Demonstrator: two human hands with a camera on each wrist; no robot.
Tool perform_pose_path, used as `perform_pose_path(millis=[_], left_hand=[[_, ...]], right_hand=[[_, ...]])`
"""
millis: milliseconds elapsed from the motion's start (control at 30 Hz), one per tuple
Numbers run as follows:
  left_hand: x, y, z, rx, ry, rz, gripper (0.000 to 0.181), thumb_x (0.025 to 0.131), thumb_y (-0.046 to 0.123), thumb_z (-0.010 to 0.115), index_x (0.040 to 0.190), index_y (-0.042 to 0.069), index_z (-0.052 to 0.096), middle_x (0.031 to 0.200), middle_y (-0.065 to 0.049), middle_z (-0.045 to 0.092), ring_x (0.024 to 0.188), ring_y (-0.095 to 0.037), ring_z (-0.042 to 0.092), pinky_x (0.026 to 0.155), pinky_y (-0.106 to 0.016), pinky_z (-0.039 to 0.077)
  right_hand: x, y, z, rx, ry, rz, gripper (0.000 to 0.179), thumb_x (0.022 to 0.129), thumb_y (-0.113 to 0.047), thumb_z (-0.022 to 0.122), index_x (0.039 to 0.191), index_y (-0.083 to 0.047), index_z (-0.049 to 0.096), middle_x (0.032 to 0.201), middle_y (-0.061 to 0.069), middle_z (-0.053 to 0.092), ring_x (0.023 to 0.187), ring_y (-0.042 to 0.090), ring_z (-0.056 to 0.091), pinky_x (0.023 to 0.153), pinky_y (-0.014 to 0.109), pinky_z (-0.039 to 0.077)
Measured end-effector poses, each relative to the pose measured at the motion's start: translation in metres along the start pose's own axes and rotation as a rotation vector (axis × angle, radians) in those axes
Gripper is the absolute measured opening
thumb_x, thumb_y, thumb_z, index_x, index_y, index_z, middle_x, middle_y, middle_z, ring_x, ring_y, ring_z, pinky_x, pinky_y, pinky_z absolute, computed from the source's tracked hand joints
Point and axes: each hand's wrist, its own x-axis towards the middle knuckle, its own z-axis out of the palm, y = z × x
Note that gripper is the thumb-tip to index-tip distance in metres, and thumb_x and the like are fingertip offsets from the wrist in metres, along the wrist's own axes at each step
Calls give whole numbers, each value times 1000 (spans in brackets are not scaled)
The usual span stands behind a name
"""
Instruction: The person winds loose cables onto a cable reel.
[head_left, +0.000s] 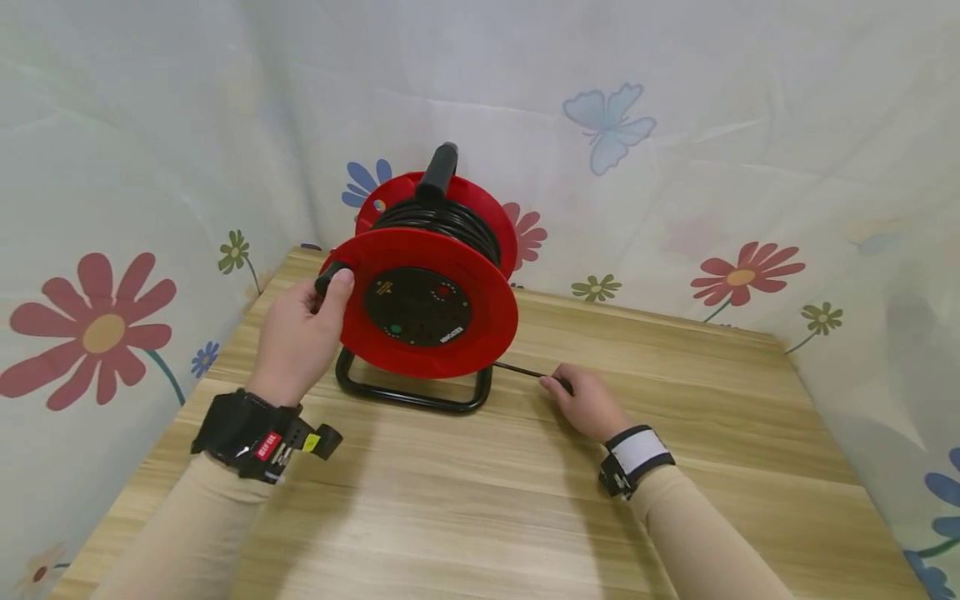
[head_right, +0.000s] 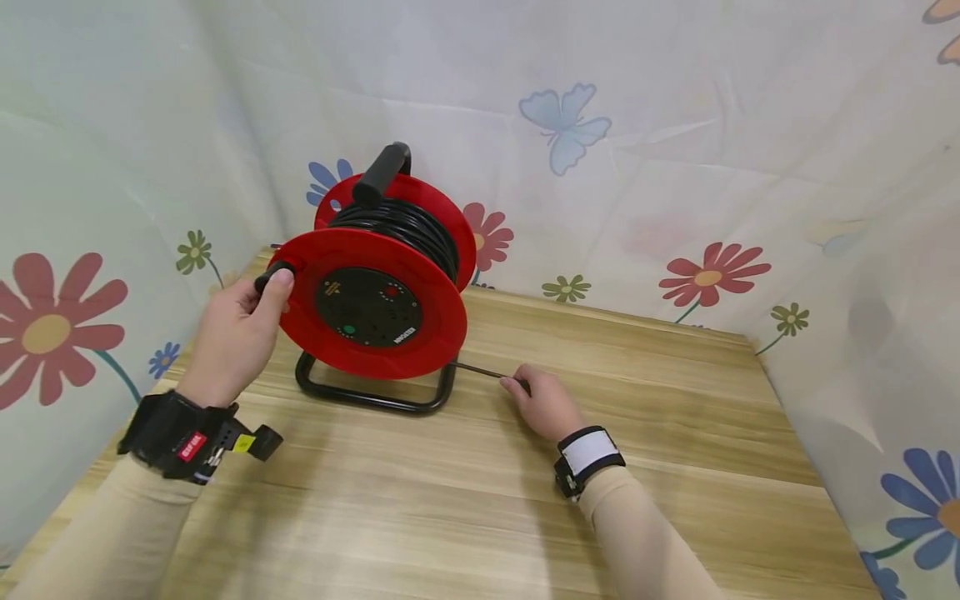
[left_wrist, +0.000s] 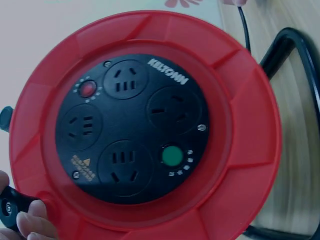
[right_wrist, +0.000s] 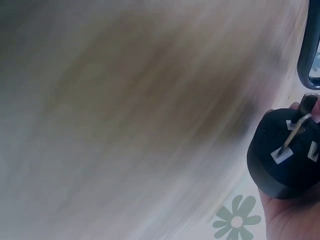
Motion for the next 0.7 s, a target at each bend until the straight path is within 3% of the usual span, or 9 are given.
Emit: perform_pose_path(millis=[100,200,433,700], left_hand=[[2,6,-1,43,-26,3,65,93,61,37,107,3,63,92,-19,69,77,-27,55,55,-38,42],[3,12,-1,70,-23,12,65,93,62,37,103,4,64,90,-17,70,76,-27,57,55,-38,44],[8,27,3,116,24,56,63,93,63,36,80,6,59,69,-14,57,67,-25,52,50,-36,41],[7,46,12,142,3,80,58,94,60,35,78,7,53,65,-12,53,61,-24,51,50,-35,40]], right_hand=[[1,-3,1,4,-13,15,26,94,-38,56,82,-16,60,66,-1,53,60,13,48,54,31,41],[2,-9,2,7,-32,13,26,94,-37,56,80,-15,60,66,-1,52,60,14,48,55,31,40],[11,-24,3,11,-103,31,25,94,-38,56,82,-16,60,65,-1,51,60,14,47,54,31,39],[23,-38,8,12,-145,20,25,95,-36,55,81,-16,60,64,0,50,61,15,48,55,30,39]])
